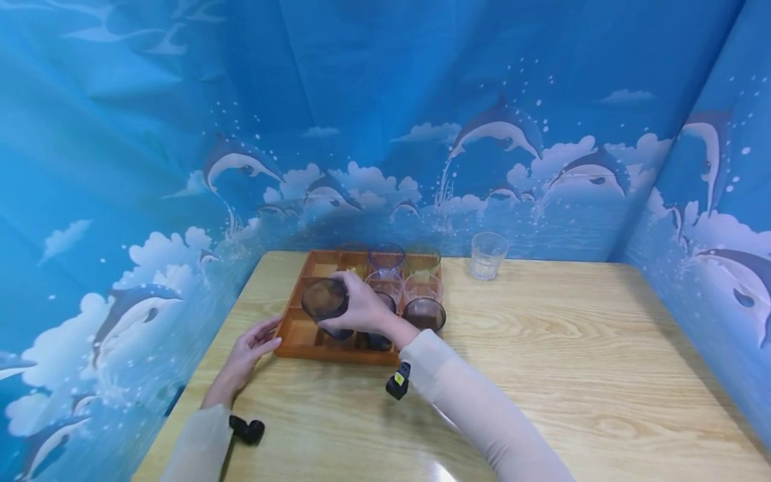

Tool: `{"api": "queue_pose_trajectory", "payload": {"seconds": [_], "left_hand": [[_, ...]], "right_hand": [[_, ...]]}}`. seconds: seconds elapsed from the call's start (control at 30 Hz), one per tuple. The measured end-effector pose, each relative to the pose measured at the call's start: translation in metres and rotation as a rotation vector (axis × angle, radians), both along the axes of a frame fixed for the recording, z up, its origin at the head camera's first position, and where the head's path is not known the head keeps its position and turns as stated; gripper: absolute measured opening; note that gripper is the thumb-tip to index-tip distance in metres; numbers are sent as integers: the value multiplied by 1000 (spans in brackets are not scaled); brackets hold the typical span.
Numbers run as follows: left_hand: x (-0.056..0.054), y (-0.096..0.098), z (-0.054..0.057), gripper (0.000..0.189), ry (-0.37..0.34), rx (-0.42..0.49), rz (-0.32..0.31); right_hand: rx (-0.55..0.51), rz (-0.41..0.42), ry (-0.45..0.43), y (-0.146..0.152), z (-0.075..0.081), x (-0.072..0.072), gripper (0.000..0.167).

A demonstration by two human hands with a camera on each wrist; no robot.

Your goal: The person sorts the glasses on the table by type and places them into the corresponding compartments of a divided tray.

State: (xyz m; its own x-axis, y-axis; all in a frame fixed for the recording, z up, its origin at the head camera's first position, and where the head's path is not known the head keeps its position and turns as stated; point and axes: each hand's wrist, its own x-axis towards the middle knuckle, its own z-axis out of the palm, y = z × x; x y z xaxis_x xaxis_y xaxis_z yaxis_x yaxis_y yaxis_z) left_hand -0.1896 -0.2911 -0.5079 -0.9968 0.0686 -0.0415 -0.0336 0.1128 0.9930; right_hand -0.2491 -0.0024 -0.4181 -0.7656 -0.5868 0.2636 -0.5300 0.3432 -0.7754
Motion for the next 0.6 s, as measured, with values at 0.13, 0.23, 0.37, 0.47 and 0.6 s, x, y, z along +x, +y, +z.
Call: {"api": "queue_pose_trajectory", "payload": {"seconds": [0.13,0.23,0.37,0.47,0.6], "left_hand": [[0,0,0,54,3,10,-2],[0,-1,-1,54,7,18,-2],[-1,-1,-2,54,15,23,-4],[-1,-1,-2,54,15,24,-6],[0,-1,-2,55,16,21,-11]], "right_hand": [[86,-2,-8,0,-1,-2,83],[168,12,-5,-1,-2,-3,87],[263,31,19,-2,-2,-4,89],[320,33,59,-2,-1,-3,84],[355,41,112,-2,-1,-2,81]]}}
